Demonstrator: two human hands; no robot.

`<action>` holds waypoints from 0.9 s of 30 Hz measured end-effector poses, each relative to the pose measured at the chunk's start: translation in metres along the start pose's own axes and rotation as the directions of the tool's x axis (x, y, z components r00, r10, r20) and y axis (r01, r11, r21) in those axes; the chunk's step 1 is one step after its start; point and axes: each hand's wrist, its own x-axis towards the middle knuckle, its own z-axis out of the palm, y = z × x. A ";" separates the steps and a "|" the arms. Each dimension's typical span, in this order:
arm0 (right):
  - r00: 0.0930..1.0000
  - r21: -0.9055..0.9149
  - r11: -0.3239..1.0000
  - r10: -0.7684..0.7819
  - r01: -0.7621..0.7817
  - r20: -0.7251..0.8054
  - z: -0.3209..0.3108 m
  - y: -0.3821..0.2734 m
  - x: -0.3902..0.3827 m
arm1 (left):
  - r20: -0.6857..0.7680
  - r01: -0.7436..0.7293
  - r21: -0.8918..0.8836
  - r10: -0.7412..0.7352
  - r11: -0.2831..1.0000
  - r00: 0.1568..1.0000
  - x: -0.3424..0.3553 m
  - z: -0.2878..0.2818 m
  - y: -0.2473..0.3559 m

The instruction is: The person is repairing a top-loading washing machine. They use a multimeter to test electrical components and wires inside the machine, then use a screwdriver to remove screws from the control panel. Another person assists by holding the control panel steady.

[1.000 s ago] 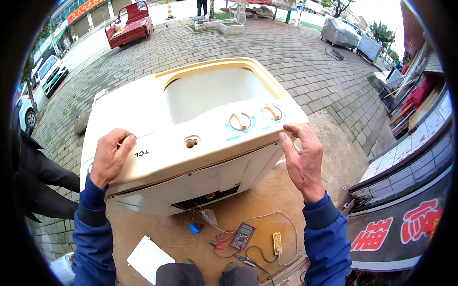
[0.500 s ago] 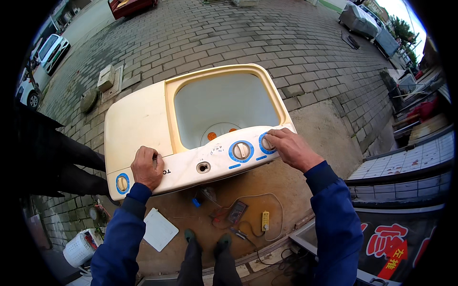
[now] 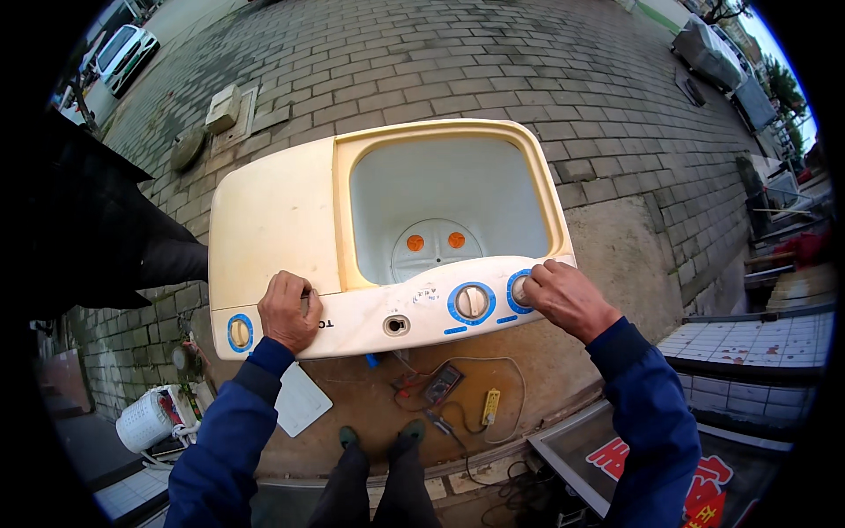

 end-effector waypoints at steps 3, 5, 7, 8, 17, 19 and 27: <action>0.944 0.157 0.931 0.327 -0.330 0.044 0.000 -0.018 0.009 | -0.001 0.003 -0.005 -0.003 1.000 1.000 0.000 -0.001 -0.001; 0.832 0.192 0.809 0.545 -0.555 0.106 0.003 -0.030 0.018 | 0.009 0.014 -0.023 -0.014 1.000 1.000 0.001 -0.001 -0.001; 0.701 0.133 0.689 0.698 -0.713 0.145 0.008 -0.040 0.024 | 0.007 0.014 -0.018 -0.013 1.000 1.000 0.001 -0.001 -0.001; 0.691 0.154 0.674 0.711 -0.723 0.133 0.010 -0.043 0.023 | 0.013 0.024 -0.027 -0.024 0.999 1.000 0.001 -0.001 -0.001; 0.474 0.458 0.458 0.876 -0.762 -0.086 0.048 -0.063 0.012 | 0.037 0.004 -0.011 -0.004 1.000 0.999 -0.002 0.003 -0.003; 0.435 0.476 0.453 0.887 -0.753 -0.156 0.056 -0.069 0.012 | 0.041 0.007 -0.011 -0.006 1.000 0.999 -0.003 0.004 -0.004; 0.235 0.375 0.273 0.961 -0.886 -0.143 0.059 -0.079 0.033 | 0.073 0.000 0.010 -0.001 1.000 0.997 -0.006 0.006 -0.007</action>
